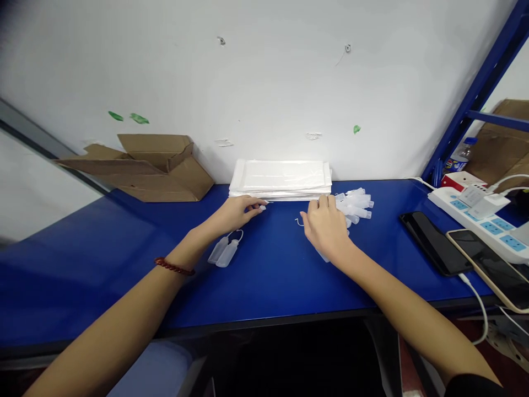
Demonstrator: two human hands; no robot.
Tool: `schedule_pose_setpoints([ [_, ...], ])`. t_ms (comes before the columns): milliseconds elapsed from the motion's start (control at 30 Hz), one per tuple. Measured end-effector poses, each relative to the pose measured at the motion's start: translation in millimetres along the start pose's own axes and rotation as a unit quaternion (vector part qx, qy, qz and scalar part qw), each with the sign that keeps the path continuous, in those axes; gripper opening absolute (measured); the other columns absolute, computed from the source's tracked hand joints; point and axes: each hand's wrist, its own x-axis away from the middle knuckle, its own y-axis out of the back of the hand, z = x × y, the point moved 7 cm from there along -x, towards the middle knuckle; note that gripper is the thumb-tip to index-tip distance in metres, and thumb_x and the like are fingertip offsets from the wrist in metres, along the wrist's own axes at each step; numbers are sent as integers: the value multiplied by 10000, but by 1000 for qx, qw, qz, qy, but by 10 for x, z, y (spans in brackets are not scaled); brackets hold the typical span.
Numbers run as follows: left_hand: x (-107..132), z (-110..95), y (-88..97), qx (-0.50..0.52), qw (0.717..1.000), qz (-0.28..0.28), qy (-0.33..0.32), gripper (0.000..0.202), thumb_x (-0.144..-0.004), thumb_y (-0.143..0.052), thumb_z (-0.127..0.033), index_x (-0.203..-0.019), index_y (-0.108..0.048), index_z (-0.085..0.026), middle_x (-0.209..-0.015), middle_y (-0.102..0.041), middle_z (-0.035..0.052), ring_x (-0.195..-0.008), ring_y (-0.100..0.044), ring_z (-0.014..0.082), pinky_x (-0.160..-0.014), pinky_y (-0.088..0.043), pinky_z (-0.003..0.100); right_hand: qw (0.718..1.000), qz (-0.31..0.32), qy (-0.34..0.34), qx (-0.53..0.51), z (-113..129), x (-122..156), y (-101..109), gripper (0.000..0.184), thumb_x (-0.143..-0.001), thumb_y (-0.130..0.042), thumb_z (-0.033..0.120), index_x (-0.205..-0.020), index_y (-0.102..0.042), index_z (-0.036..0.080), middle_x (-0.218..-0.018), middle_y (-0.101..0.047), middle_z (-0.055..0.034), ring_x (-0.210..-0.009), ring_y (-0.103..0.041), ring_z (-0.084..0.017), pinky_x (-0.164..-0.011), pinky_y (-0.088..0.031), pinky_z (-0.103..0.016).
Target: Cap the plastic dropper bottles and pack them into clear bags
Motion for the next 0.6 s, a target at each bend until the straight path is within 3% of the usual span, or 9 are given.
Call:
schedule_pose_setpoints([
  [67, 0, 0, 2, 4, 1000, 4, -1, 321, -865, -522, -270, -1092, -719, -159, -906, -728, 102, -828, -660, 238, -790, -490, 332, 999, 3, 10, -38, 108, 46, 41, 302, -979, -437, 334, -966, -646, 116, -1008, -645, -208, -1025, -539, -335, -607, -453, -354],
  [167, 2, -3, 2, 1, 1000, 8, -1, 324, -860, -519, -269, -1094, -712, -156, -881, -727, 94, -825, -661, 236, -783, -491, 327, 994, 57, 34, -92, 362, 69, 28, 293, -983, -424, 324, -953, -638, 128, -997, -662, -185, -1013, -582, -318, -682, -474, -373],
  [333, -26, 31, -39, -15, 1000, 13, 15, 308, -824, -534, -246, -1017, -739, -120, -926, -720, 135, -857, -657, 267, -804, -494, 359, 943, 247, 87, -205, 1034, -20, -252, 254, -936, -470, 349, -877, -622, 155, -929, -706, -153, -875, -686, -304, -686, -517, -394],
  [400, -48, 67, -62, -24, 999, 19, 25, 278, -789, -564, -222, -962, -753, -116, -905, -718, 134, -821, -659, 267, -782, -503, 357, 929, 269, 100, -232, 1271, -72, -323, 254, -897, -492, 312, -1020, -590, 113, -996, -698, -188, -937, -690, -332, -704, -537, -419],
  [500, -60, 110, -72, -32, 998, 29, 34, 277, -777, -574, -192, -969, -755, -108, -895, -722, 128, -786, -663, 255, -761, -510, 342, 921, 293, 102, -238, 1463, -89, -406, 531, -839, -602, 428, -1201, -488, 55, -1201, -606, -262, -1074, -650, -369, -766, -558, -459],
  [600, -39, 113, -41, -30, 998, 30, 35, 274, -796, -547, -158, -971, -754, -120, -917, -732, 117, -830, -666, 248, -786, -508, 325, 918, 319, 109, -210, 1493, -57, -450, 696, -749, -731, 485, -1231, -456, 65, -1281, -526, -280, -1139, -612, -392, -810, -562, -484],
])
